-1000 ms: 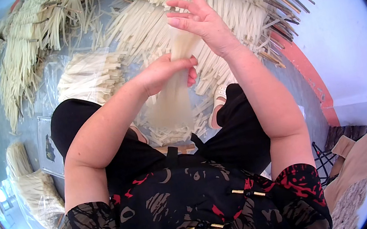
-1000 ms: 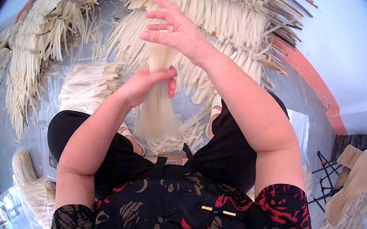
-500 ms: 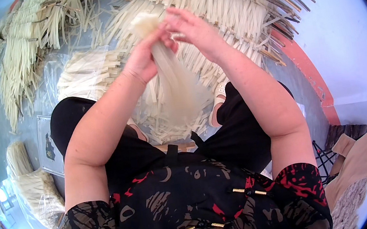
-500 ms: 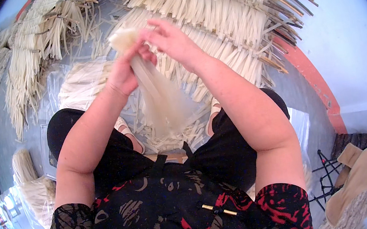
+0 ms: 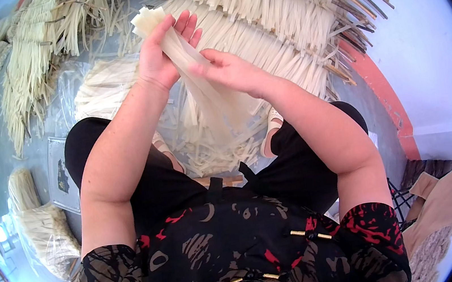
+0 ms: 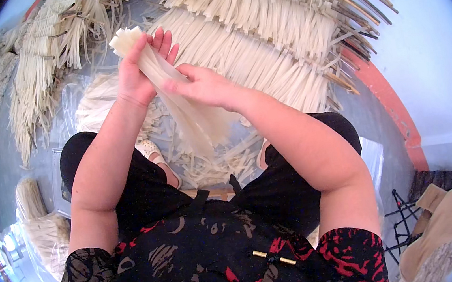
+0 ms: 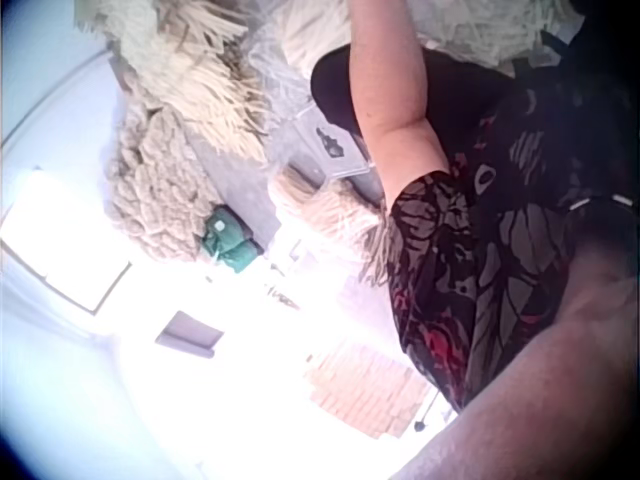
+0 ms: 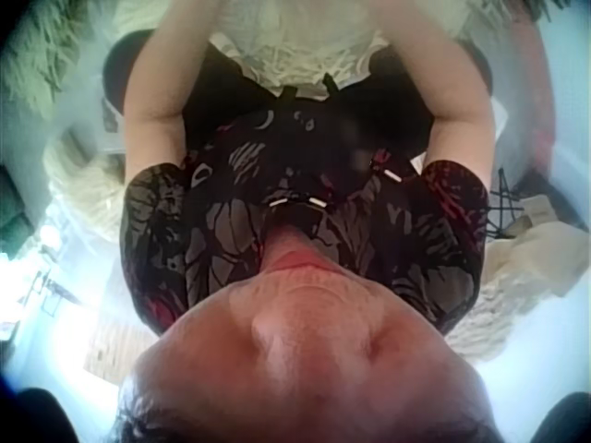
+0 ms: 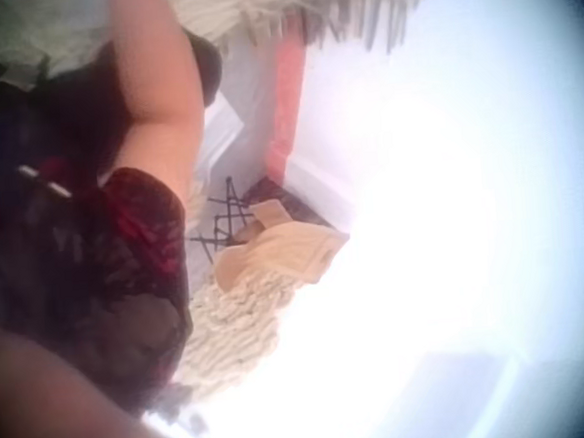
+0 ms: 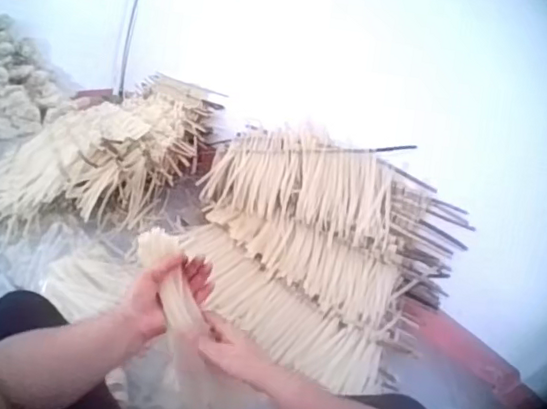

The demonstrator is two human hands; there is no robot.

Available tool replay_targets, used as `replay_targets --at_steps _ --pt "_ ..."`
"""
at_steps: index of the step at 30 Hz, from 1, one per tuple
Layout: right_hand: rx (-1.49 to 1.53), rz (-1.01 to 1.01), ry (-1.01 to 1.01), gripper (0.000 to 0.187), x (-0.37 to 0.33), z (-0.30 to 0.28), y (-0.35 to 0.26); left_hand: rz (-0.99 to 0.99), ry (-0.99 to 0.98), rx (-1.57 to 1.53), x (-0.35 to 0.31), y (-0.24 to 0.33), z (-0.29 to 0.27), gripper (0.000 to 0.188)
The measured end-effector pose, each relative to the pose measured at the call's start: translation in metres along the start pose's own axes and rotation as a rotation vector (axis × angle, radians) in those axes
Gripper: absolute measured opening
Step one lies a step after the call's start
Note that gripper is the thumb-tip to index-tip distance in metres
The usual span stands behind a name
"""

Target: The person gathers and aligns white noodle strips by hand, bundling them into organized rows on wooden frames on the floor.

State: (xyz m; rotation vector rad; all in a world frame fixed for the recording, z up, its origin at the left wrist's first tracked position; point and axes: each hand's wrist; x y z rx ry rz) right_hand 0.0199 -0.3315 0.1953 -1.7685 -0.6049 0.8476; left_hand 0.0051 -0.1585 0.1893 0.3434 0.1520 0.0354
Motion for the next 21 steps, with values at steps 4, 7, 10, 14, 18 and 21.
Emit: replay_targets --at_steps 4,7,10,14,18,21 --pt "0.047 0.061 0.017 0.049 -0.006 -0.012 -0.018 -0.050 -0.208 0.054 -0.005 0.006 0.003 0.016" --pt "-0.014 -0.032 -0.015 0.039 -0.008 -0.017 -0.016 -0.123 -0.290 0.028 -0.014 0.010 0.006 0.015" --pt "-0.249 -0.196 0.075 0.032 -0.007 -0.022 -0.014 -0.146 -0.317 -0.029 -0.012 0.011 0.005 0.017" --pt "0.038 -0.168 -0.034 0.026 -0.008 -0.019 -0.018 -0.174 -0.348 -0.107 -0.019 0.011 0.011 0.019" --pt "0.157 -0.221 -0.036 0.031 -0.014 -0.002 -0.017 -0.117 -0.277 -0.053 -0.019 0.011 0.014 0.021" --pt "0.118 -0.170 -0.082 0.035 -0.012 -0.002 -0.015 -0.100 -0.256 -0.065 -0.017 0.010 0.011 0.023"
Point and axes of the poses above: each hand's wrist, its own x-axis towards the middle knuckle, its own z-axis out of the palm, y = z × x
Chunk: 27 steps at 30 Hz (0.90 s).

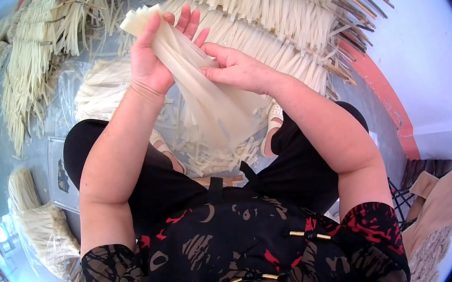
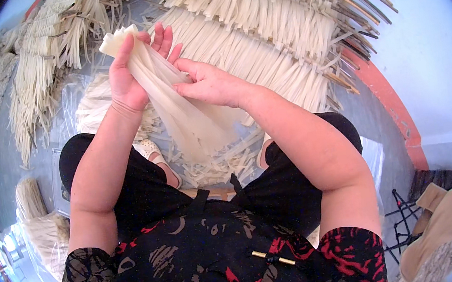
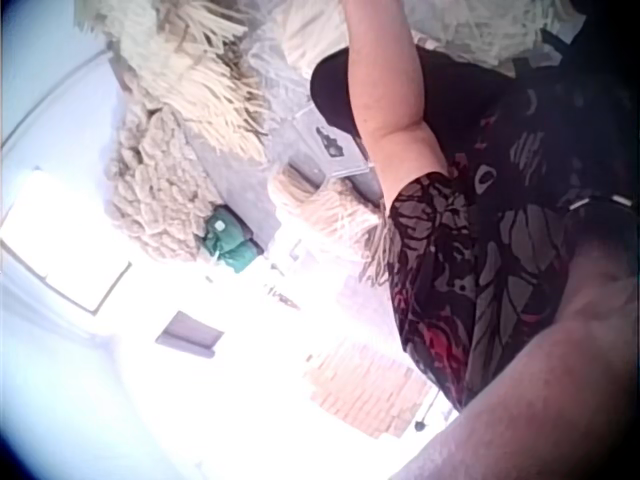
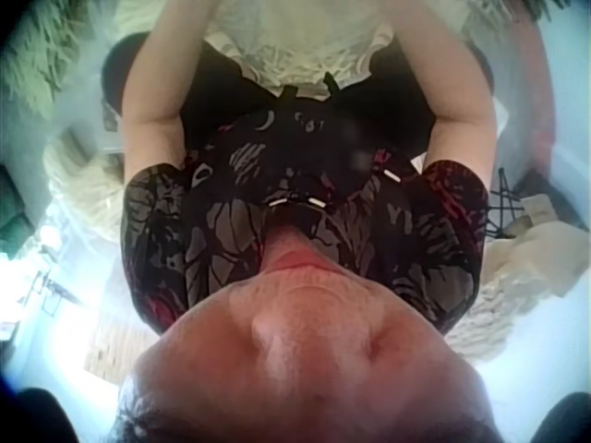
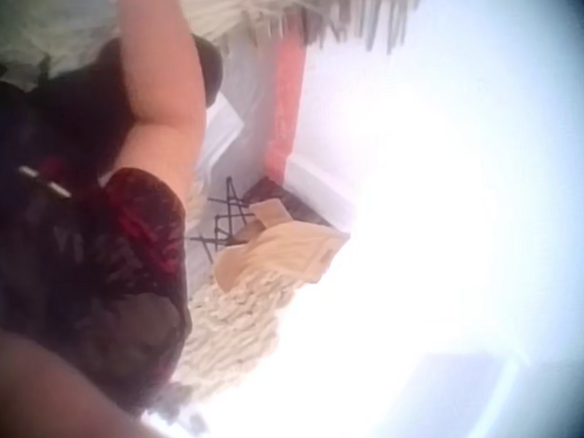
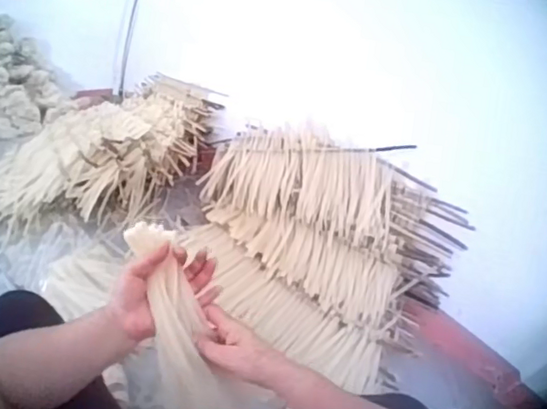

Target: The person gathers and aligns white noodle strips by hand, bundling them into organized rows on wooden frames on the floor.

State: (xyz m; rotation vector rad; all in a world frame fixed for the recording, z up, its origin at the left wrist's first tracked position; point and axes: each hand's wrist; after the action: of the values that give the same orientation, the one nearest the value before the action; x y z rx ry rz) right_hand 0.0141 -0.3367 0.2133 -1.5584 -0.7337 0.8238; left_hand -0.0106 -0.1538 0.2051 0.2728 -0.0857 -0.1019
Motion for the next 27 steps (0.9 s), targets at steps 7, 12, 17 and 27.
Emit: replay_targets --at_steps 7,12,17,27 --pt "0.022 0.059 -0.008 0.041 0.000 -0.009 -0.010 -0.021 -0.092 -0.008 0.000 0.007 0.005 0.019" --pt "-0.062 0.072 -0.064 0.044 0.002 -0.010 -0.007 -0.040 -0.114 0.064 -0.003 0.004 0.003 0.018" --pt "-0.027 0.049 -0.120 0.037 0.003 -0.024 -0.010 -0.069 -0.145 0.091 -0.004 0.006 0.012 0.018" --pt "-0.297 -0.316 0.313 0.019 0.009 -0.006 0.009 0.097 0.040 -0.073 0.005 0.007 0.003 0.016"
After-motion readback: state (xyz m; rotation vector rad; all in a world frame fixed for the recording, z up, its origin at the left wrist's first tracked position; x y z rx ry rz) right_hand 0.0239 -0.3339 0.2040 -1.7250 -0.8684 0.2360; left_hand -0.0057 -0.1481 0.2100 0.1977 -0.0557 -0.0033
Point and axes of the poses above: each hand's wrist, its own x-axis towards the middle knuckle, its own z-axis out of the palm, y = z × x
